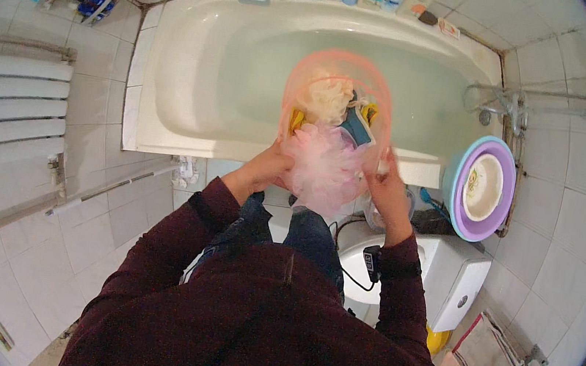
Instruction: The person cleans the bathroom using a long-handled brush and a cloth. They scrub the bathtub and sink, wipe the tiles and grout around the tub, rinse the brush in the sink, and hang it on a wall rack. They also pick up a pink basin containing bath items.
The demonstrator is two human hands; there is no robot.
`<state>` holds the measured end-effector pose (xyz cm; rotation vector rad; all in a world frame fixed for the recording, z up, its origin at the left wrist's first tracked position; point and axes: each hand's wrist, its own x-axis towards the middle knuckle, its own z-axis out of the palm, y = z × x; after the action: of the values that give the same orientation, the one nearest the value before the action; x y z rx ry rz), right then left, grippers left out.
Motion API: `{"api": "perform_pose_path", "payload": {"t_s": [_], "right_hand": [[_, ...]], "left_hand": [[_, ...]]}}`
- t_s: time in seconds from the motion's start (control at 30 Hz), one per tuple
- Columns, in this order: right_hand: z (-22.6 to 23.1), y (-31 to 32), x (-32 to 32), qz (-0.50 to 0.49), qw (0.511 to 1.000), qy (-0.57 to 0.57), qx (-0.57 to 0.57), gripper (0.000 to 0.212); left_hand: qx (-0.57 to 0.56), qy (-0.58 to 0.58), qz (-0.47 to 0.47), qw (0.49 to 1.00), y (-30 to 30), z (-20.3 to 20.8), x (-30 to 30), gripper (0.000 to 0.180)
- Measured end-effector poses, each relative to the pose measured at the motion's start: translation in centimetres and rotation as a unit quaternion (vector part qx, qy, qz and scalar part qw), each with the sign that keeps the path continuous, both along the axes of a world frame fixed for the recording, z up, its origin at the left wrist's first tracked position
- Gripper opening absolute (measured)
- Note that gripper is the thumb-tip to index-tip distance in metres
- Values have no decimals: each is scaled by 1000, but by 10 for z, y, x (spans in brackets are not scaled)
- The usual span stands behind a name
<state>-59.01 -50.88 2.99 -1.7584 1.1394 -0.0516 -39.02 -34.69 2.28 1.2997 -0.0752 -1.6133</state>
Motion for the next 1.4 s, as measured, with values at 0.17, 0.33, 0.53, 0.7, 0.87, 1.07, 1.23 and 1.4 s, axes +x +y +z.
{"api": "perform_pose_path", "payload": {"t_s": [0.17,0.33,0.53,0.7,0.87,1.07,1.23,1.4], "right_hand": [[68,-5,83,89,893,-165,-409,58],[107,28,147,245,897,-180,-319,47],[128,94,118,373,856,-200,-296,28],[110,108,122,112,918,-195,-328,44],[93,89,136,22,986,-147,77,64],[88,88,121,33,963,-215,157,57],[77,101,122,71,980,-178,46,61],[100,113,130,118,972,-121,-164,74]], "left_hand": [[-51,-105,54,992,37,8,10,64],[-131,-66,94,985,71,18,44,61],[-140,1,110,984,107,30,90,60],[-183,-92,125,971,128,28,106,73],[-227,-73,77,968,131,29,105,85],[-283,115,113,945,147,48,110,81],[-112,-55,159,979,123,30,98,63],[-176,-73,149,970,128,16,88,48]]}}
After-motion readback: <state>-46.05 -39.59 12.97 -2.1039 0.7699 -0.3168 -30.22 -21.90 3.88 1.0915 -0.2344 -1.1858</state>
